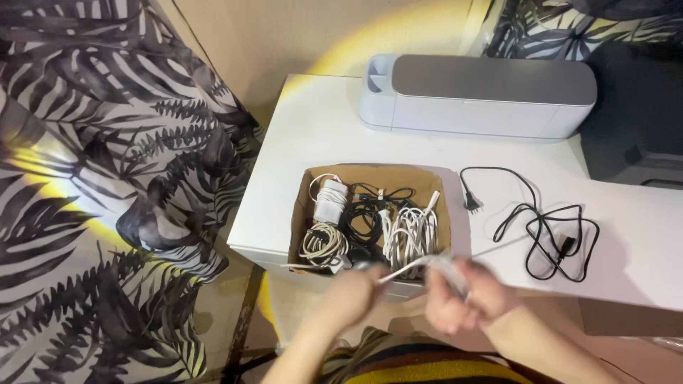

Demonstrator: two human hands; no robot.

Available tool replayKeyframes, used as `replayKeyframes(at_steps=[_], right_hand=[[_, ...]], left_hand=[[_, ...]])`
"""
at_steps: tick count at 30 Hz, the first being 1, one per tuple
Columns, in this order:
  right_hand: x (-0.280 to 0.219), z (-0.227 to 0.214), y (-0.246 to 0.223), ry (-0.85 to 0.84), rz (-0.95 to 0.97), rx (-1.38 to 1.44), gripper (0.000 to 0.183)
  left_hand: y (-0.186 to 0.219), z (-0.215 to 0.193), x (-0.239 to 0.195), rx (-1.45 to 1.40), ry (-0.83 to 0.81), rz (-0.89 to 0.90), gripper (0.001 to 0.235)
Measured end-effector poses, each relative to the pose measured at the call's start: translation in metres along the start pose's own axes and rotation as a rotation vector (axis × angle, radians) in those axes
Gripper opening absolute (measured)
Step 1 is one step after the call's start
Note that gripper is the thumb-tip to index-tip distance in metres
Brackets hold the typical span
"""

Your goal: The person winds a power cable and places it into a box containing other coiled cables, then opens a desk drawer to move small items like tapes and a lint roller around.

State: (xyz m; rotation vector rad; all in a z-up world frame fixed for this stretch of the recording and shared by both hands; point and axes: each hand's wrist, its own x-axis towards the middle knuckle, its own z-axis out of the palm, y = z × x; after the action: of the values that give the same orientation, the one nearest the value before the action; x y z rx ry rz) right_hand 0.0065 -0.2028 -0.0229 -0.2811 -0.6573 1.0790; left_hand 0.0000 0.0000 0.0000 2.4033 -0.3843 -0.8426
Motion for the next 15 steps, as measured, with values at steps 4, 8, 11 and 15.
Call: replayKeyframes(at_steps=[4, 8, 11, 15], right_hand=[[-0.001, 0.002, -0.014, 0.602, -0.567, -0.347, 0.046], [-0.004, -0.017, 0.019, 1.305, 0.357, -1.188, 0.044], [-0.037, -0.034, 0.039, 0.691, 0.380, -0.766, 0.058], [-0.026, -0.001, 0.017, 0.319, -0.246, -0.234, 0.049]], left_hand=[[-0.029, 0.080, 0.031, 0.014, -0.105, 0.434, 0.017], [-0.005, 0.033, 0.008, 0.245, -0.001, 0.398, 0.014], [-0.031, 0.016, 0.028, 0.158, 0.235, 0.313, 0.011], [0.002, 0.014, 0.018, 0.180, -0.104, -0.022, 0.028]])
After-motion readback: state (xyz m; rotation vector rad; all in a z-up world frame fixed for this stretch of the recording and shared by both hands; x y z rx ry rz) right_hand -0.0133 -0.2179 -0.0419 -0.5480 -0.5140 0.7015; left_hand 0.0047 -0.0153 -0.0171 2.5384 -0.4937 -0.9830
